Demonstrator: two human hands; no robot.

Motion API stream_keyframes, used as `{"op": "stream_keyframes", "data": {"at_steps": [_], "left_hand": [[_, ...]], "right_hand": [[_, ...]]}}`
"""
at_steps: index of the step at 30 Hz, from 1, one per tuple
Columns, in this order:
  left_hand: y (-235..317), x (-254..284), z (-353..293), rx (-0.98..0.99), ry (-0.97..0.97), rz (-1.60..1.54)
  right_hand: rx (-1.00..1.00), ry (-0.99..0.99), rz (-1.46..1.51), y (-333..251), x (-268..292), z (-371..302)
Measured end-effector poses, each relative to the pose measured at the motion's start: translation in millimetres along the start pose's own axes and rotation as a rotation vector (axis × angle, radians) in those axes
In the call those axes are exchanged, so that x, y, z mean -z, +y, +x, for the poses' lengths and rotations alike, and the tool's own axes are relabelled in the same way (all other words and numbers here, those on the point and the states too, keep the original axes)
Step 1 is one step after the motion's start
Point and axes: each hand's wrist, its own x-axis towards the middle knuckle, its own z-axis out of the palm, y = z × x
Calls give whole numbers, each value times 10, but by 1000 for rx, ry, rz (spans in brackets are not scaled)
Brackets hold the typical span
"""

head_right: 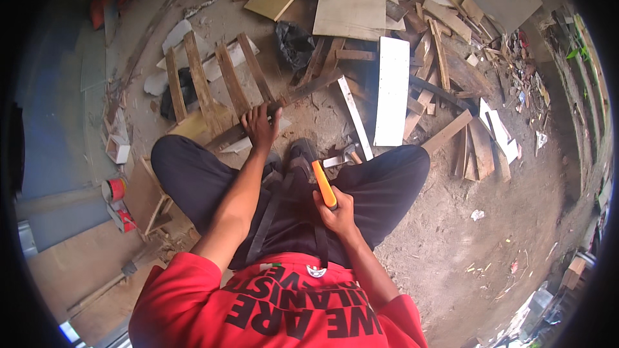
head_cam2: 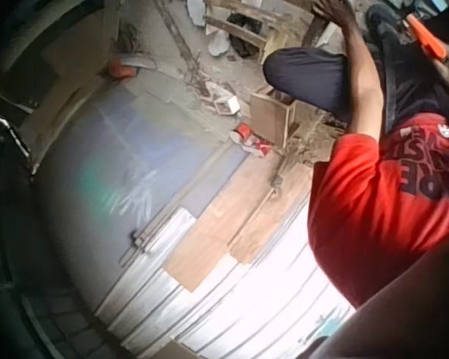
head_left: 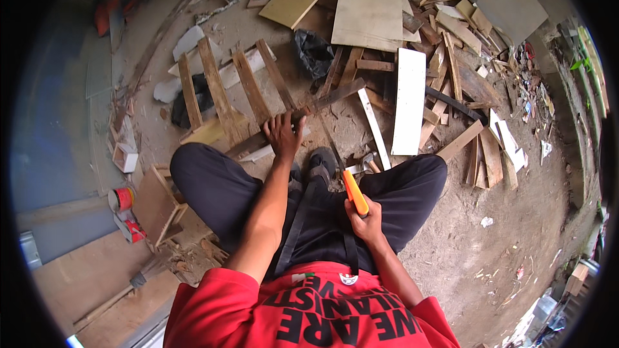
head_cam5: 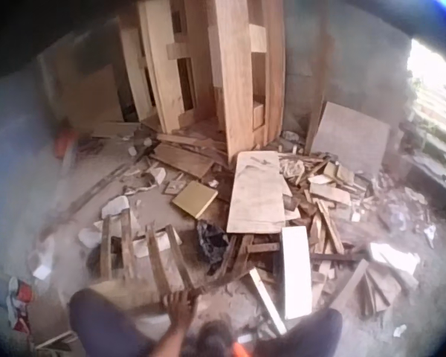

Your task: The person sits on the floor and uses a hand saw to cut a wooden frame. They repeatedly saw through the wood, repositioning the frame as needed to complete the cuts.

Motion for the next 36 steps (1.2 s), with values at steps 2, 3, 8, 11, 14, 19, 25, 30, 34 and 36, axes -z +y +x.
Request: {"op": "stream_keyframes", "data": {"at_steps": [2,3,8,11,14,19,25,30,34,36], "left_hand": [[7,15,29,-30,12,-8],[-26,19,22,-34,-7,10],[-93,56,59,-19,-74,47],[-92,89,161,31,-209,30],[-71,125,224,64,-307,57],[-218,107,252,22,-297,120],[-368,118,240,-81,-310,-23],[-381,193,306,-55,-508,54],[-326,247,354,-79,-591,14],[-300,268,365,-23,-554,-25]], "right_hand": [[-29,2,27,4,-64,20],[-38,-7,42,-28,-105,40],[-120,-84,92,30,-166,63],[-92,-88,82,-75,-188,123],[-167,-64,72,-276,-193,190],[-128,-121,-39,-498,-209,285],[-188,-155,-26,-296,-270,150],[-335,-140,-36,-333,-187,-7],[-467,-74,31,-369,-178,-136],[-382,-66,-62,-332,-311,-92]]}}
